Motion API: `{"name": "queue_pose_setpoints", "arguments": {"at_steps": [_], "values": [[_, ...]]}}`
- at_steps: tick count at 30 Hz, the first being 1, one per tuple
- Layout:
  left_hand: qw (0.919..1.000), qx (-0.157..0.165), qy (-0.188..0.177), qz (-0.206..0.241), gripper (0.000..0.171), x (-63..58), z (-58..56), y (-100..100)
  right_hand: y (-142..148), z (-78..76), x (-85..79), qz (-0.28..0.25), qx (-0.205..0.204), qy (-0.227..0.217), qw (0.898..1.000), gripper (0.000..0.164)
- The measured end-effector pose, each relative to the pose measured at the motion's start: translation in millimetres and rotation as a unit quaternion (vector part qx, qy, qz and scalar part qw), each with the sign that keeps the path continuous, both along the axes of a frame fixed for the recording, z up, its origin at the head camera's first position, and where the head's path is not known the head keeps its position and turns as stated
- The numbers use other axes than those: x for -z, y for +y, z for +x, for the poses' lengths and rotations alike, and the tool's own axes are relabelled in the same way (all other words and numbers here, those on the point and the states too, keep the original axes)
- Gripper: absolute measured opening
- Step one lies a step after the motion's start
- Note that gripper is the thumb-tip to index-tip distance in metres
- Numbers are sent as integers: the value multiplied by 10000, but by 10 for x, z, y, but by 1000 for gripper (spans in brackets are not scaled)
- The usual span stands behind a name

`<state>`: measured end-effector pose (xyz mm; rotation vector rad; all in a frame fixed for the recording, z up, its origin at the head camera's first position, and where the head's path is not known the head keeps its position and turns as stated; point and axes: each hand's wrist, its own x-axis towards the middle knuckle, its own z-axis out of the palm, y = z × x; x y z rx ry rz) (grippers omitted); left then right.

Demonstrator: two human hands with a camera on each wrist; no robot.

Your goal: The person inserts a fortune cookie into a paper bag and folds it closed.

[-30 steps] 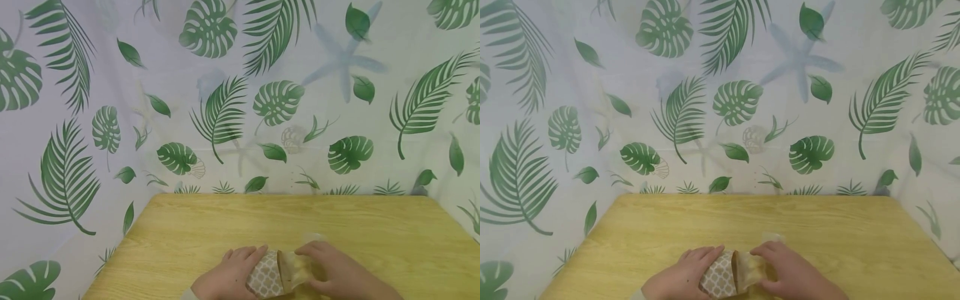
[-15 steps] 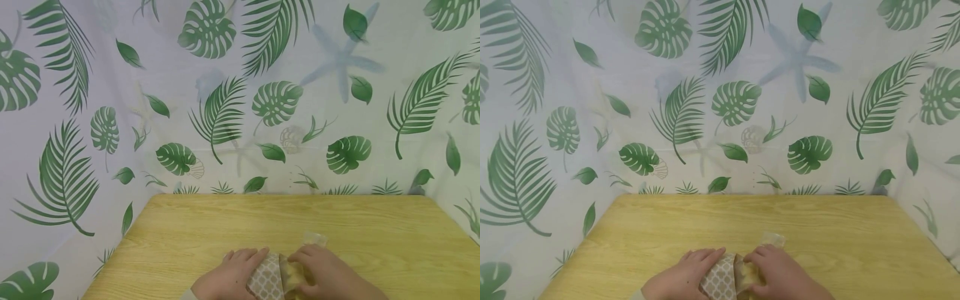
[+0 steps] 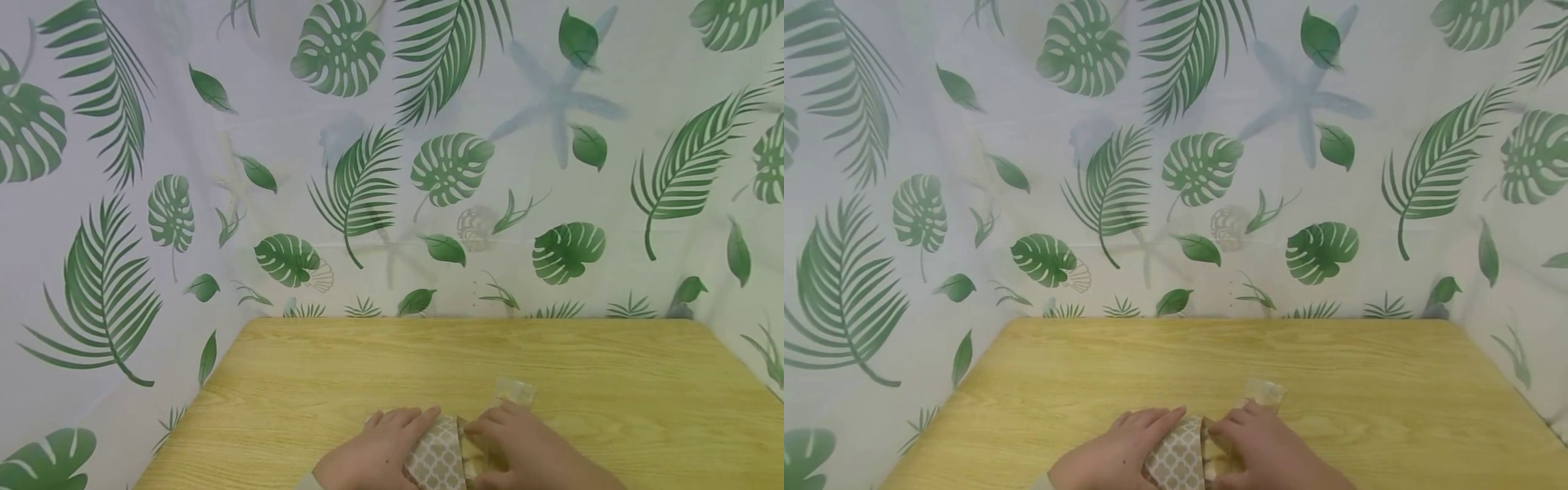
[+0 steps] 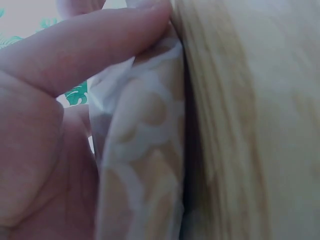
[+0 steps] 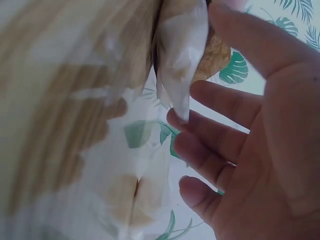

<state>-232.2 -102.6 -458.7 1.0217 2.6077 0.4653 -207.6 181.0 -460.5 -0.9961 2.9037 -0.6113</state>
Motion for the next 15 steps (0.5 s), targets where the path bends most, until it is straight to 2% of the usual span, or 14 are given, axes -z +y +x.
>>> {"name": "queue_pose_setpoints", "arguments": {"at_steps": [8,15], "values": [[10000,57,43,0,112,4,-2,-9,142,-28,2,115,436,-428,9981,81],[9999,96,4,31,112,-7,-2,-16,227,-44,14,475,236,129,9985,88]]}}
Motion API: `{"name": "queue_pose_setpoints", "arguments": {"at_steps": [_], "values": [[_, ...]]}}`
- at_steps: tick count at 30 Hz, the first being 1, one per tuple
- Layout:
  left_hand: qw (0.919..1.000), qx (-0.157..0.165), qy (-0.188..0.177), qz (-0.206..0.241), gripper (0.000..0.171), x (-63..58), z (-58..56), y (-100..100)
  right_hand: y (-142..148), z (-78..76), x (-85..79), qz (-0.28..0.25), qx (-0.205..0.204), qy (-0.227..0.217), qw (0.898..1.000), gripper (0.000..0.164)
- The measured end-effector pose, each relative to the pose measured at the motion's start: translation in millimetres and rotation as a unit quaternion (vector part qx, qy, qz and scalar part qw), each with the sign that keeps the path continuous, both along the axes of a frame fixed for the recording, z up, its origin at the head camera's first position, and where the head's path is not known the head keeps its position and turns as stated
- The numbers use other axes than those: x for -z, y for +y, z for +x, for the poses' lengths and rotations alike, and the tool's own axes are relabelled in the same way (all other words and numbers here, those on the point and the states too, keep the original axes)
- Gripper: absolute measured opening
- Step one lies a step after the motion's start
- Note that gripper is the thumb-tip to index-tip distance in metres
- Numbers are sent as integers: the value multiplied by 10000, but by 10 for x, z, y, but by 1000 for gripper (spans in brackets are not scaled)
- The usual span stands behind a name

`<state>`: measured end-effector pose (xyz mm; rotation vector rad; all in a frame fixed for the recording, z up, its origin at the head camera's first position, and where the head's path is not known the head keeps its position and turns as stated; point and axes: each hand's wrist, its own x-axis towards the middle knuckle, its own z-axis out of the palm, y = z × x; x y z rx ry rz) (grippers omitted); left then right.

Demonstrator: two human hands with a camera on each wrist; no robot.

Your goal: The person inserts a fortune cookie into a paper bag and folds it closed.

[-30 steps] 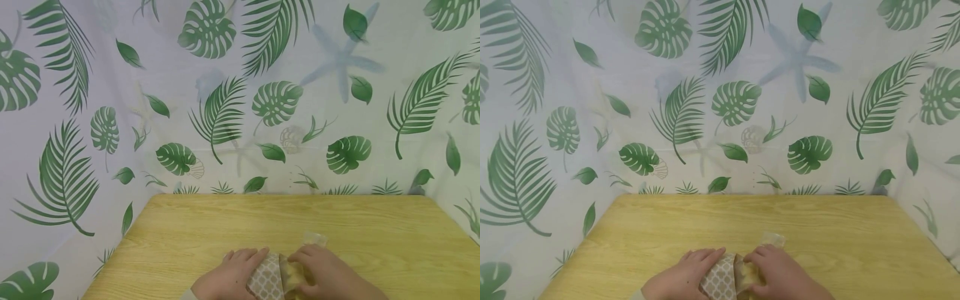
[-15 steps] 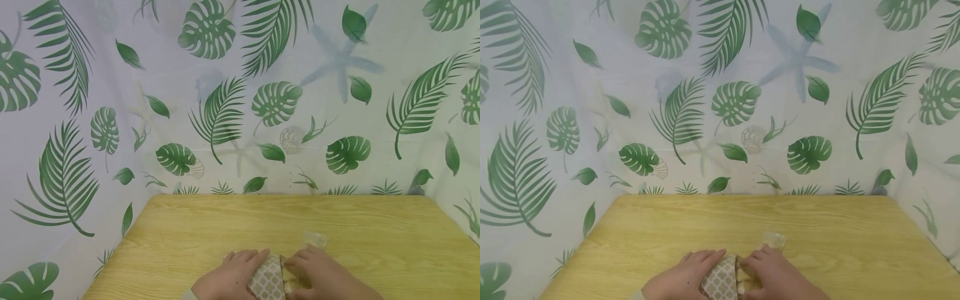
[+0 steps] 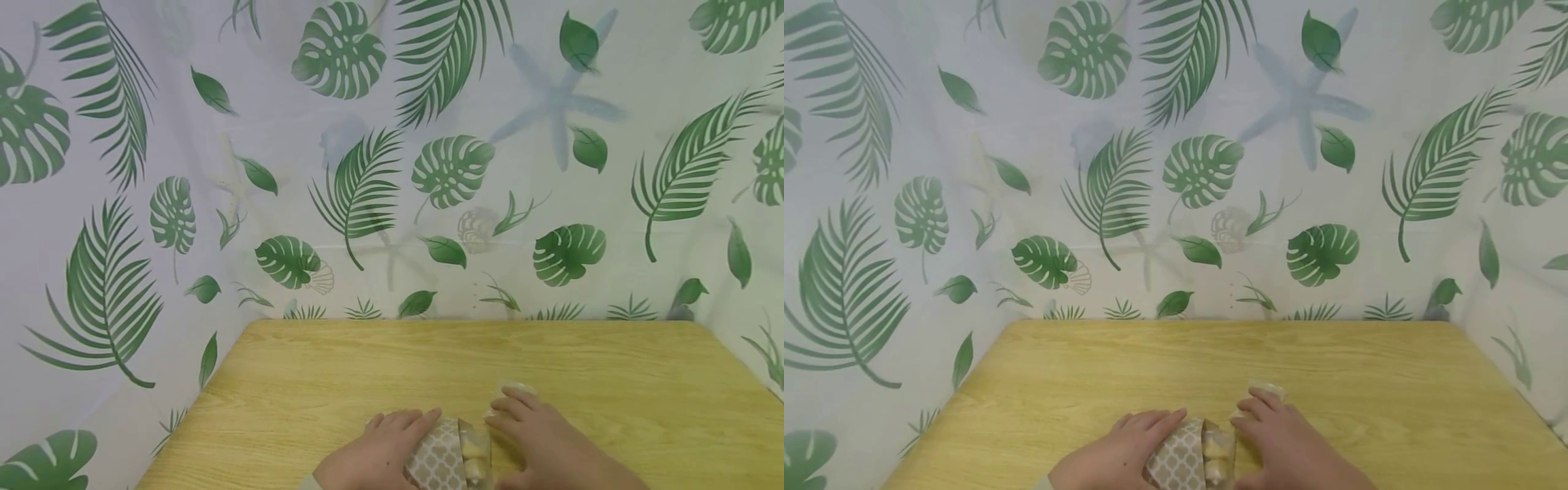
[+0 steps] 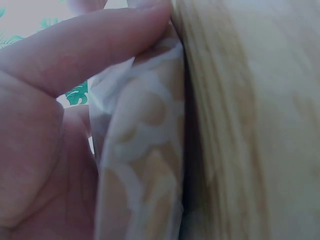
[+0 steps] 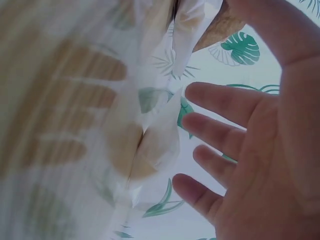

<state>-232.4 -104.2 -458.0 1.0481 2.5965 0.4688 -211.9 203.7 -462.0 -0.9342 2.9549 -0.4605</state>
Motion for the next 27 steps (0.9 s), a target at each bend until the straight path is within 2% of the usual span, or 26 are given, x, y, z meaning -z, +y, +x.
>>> {"name": "queue_pose_setpoints", "arguments": {"at_steps": [5,18,27], "values": [[10000,-66,-19,-16,111,-23,18,8,-9,-6,31,-21,-30,-190,9998,91],[10000,-64,-16,-22,111,-25,22,13,0,3,79,12,-41,-156,9999,97],[10000,-55,-32,-1,111,-7,14,15,-54,38,26,-38,323,-539,9980,99]]}}
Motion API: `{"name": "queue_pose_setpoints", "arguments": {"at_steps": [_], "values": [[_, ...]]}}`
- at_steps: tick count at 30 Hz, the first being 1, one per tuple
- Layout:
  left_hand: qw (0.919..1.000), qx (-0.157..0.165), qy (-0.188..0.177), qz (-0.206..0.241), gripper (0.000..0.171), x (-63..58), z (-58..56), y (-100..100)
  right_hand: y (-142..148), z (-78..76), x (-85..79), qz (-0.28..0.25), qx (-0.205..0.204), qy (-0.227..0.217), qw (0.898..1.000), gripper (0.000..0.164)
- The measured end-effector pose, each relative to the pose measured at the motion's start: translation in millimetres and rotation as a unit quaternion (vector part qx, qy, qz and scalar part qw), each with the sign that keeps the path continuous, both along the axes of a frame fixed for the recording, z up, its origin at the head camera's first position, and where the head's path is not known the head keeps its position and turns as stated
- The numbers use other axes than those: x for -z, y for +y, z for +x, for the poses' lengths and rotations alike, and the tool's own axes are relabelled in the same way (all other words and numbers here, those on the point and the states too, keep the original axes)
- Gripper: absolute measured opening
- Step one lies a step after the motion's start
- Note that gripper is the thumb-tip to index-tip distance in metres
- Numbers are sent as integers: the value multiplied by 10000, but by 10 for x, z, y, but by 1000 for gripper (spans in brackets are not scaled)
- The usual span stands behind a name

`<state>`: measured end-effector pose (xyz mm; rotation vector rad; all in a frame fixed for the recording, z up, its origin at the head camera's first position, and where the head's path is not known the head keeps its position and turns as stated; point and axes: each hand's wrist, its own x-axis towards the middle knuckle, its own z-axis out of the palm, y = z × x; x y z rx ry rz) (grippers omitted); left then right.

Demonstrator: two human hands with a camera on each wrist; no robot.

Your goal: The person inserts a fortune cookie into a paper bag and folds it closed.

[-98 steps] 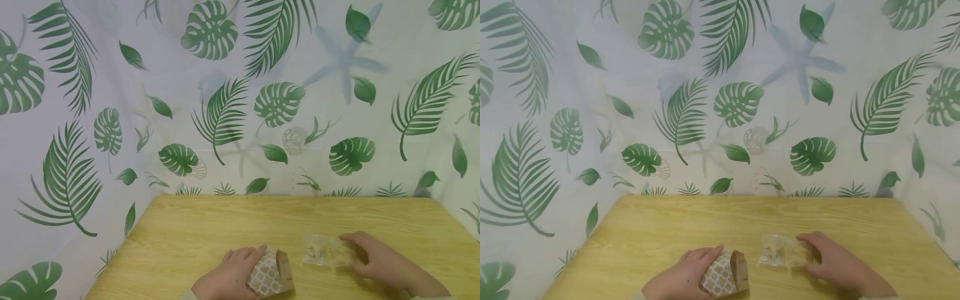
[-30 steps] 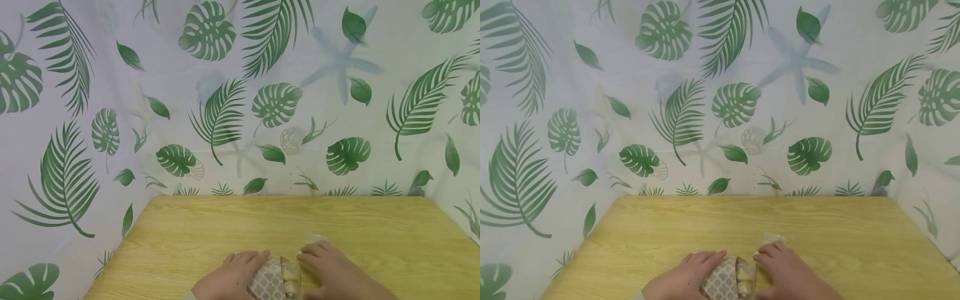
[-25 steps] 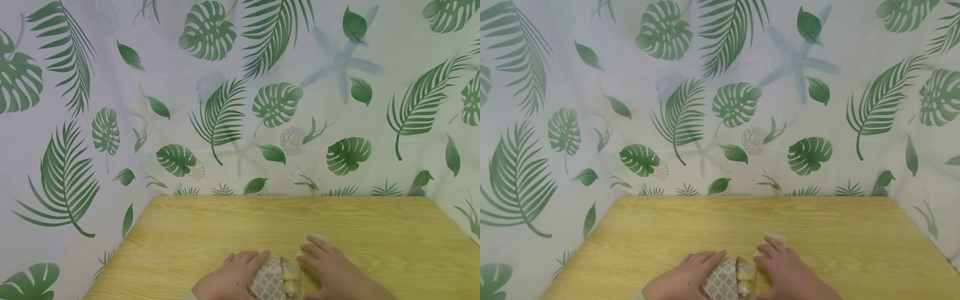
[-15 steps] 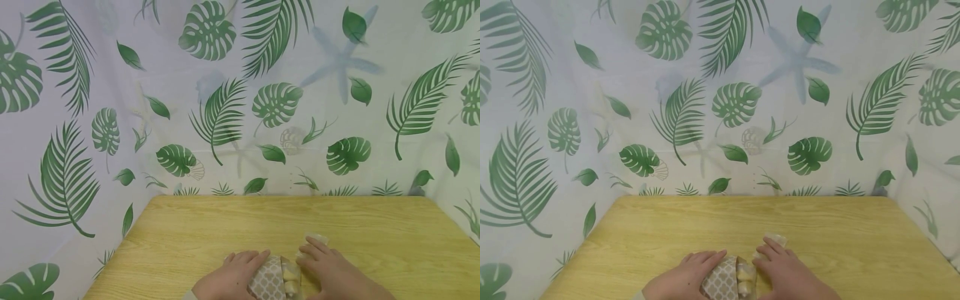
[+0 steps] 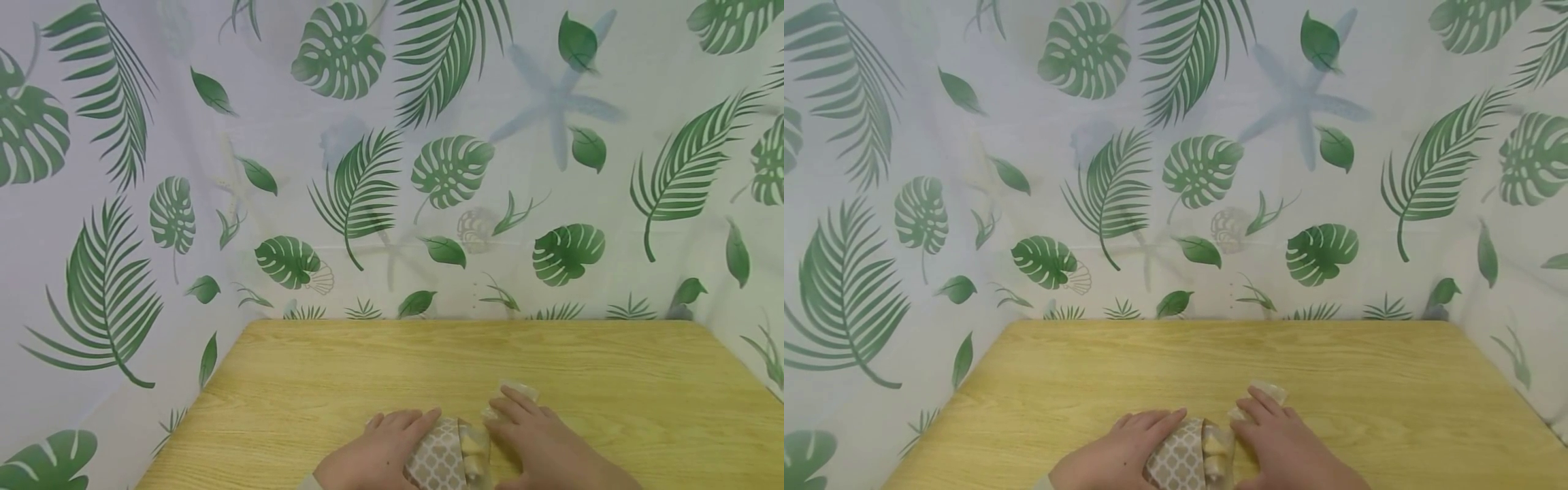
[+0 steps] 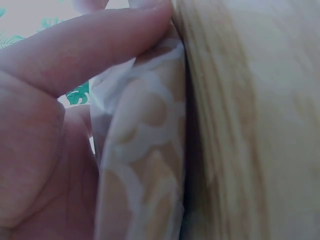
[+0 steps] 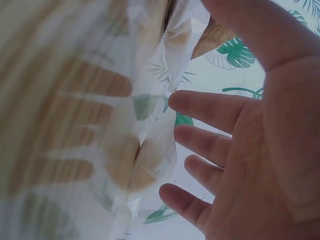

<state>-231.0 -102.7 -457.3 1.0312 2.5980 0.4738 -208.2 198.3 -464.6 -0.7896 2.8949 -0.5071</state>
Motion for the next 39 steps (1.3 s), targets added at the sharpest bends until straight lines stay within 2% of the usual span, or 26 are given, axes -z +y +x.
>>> {"name": "queue_pose_setpoints", "arguments": {"at_steps": [5,14,21,29,34,39], "values": [[10000,22,-13,16,111,15,-7,-1,-12,-3,0,58,124,-95,9999,95],[10000,-53,6,-38,111,27,-7,-4,-59,9,18,-24,-188,493,9986,82],[9999,-81,-10,-59,112,19,-7,-4,-116,14,18,-123,-107,251,9996,81],[9999,-123,-31,-31,113,12,-2,10,-112,6,22,-42,-25,445,9990,77],[9999,-111,-12,-41,113,19,-8,16,-102,14,6,-15,-1,211,9998,78],[9999,-96,-1,-78,113,28,-7,16,-116,19,17,-22,-73,232,9997,74]]}}
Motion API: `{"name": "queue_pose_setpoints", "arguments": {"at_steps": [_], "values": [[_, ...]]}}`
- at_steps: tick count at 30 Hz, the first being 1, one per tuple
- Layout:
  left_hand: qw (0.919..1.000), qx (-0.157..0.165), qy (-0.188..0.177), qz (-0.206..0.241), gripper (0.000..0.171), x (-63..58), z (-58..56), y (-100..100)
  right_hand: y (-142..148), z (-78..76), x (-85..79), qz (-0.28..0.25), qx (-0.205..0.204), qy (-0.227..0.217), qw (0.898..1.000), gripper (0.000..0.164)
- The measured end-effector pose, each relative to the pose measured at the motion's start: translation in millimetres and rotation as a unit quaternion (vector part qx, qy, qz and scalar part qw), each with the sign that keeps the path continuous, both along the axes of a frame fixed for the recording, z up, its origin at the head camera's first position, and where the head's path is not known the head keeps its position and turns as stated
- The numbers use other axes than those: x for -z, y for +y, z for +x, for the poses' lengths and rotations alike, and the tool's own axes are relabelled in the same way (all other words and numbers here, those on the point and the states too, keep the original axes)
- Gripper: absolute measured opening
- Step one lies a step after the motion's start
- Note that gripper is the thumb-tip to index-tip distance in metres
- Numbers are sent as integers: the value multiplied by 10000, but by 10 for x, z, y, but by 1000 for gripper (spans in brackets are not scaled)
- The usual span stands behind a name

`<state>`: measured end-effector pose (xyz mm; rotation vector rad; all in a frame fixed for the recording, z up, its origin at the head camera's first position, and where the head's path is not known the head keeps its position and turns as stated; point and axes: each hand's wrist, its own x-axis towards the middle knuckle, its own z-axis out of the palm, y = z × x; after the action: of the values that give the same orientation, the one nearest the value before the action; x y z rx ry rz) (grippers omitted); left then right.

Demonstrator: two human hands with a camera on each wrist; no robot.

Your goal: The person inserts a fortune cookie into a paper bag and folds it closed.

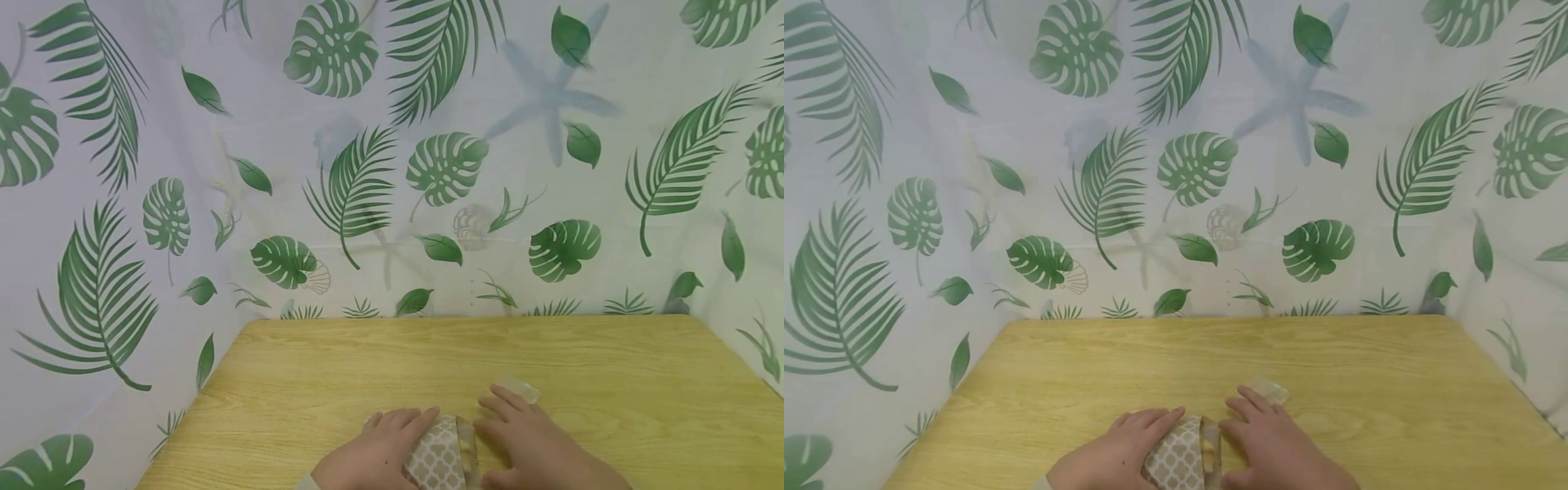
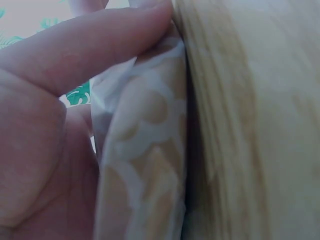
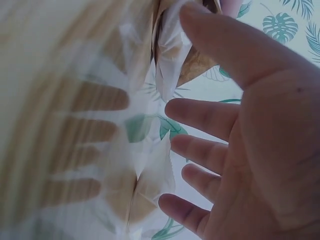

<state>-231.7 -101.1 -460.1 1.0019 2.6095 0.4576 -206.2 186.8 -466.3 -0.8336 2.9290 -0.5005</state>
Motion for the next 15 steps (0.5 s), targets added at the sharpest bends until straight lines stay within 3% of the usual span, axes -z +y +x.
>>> {"name": "queue_pose_setpoints", "arguments": {"at_steps": [15], "values": [[10000,20,34,44,112,-8,20,16,-86,16,-47,-75,53,-128,9999,72]]}}
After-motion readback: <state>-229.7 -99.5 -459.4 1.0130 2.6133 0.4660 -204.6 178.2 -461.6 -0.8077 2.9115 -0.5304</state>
